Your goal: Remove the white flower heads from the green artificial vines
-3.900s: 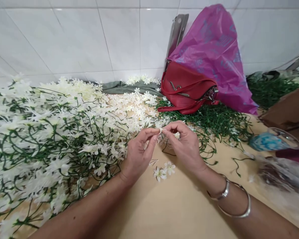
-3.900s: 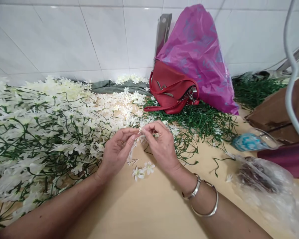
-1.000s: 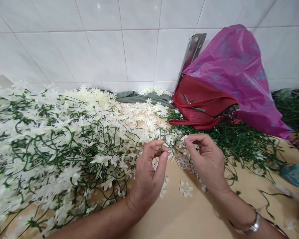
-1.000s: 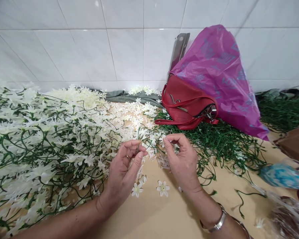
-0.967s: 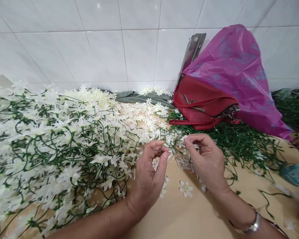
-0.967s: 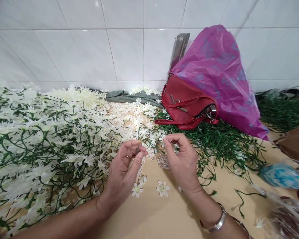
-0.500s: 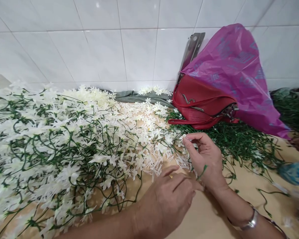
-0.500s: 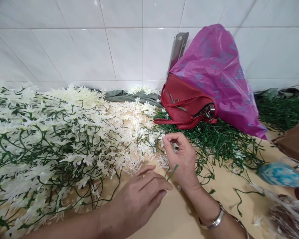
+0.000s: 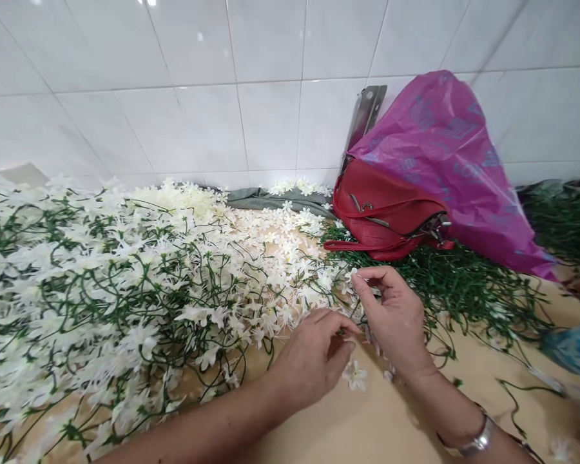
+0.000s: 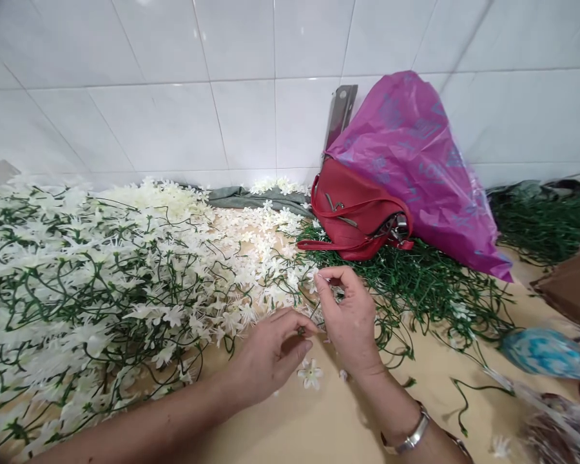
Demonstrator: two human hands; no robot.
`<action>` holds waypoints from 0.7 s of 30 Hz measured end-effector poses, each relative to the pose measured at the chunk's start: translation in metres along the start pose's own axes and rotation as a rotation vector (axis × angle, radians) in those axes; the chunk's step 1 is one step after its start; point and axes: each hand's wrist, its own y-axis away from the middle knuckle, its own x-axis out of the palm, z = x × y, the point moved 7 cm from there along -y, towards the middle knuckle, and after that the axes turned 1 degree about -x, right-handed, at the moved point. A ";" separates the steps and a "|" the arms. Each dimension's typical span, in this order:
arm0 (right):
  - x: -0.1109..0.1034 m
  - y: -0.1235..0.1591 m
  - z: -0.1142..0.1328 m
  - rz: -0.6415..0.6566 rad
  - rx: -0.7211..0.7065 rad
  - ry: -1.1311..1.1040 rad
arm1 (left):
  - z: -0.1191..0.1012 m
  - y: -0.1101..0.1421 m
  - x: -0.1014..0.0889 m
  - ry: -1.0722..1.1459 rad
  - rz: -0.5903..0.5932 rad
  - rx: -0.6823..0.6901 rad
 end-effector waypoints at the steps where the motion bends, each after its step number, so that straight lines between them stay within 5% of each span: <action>1: 0.000 0.000 0.000 0.001 0.004 0.003 | 0.002 -0.003 -0.002 -0.003 -0.015 -0.005; 4: 0.000 -0.001 -0.001 0.007 0.014 0.002 | 0.007 -0.014 -0.006 0.000 -0.030 -0.056; 8: -0.001 -0.002 -0.004 -0.007 0.031 -0.010 | 0.008 -0.020 -0.006 0.040 -0.009 -0.310; 11: -0.001 -0.002 -0.005 -0.009 0.036 -0.014 | -0.006 -0.008 -0.008 0.024 -0.109 -0.353; 16: -0.001 -0.002 -0.001 -0.020 0.008 -0.011 | -0.024 0.044 -0.007 -0.005 -0.371 -0.105; 21: -0.001 -0.004 -0.007 -0.022 -0.012 -0.028 | -0.029 0.071 0.040 -0.305 0.032 0.229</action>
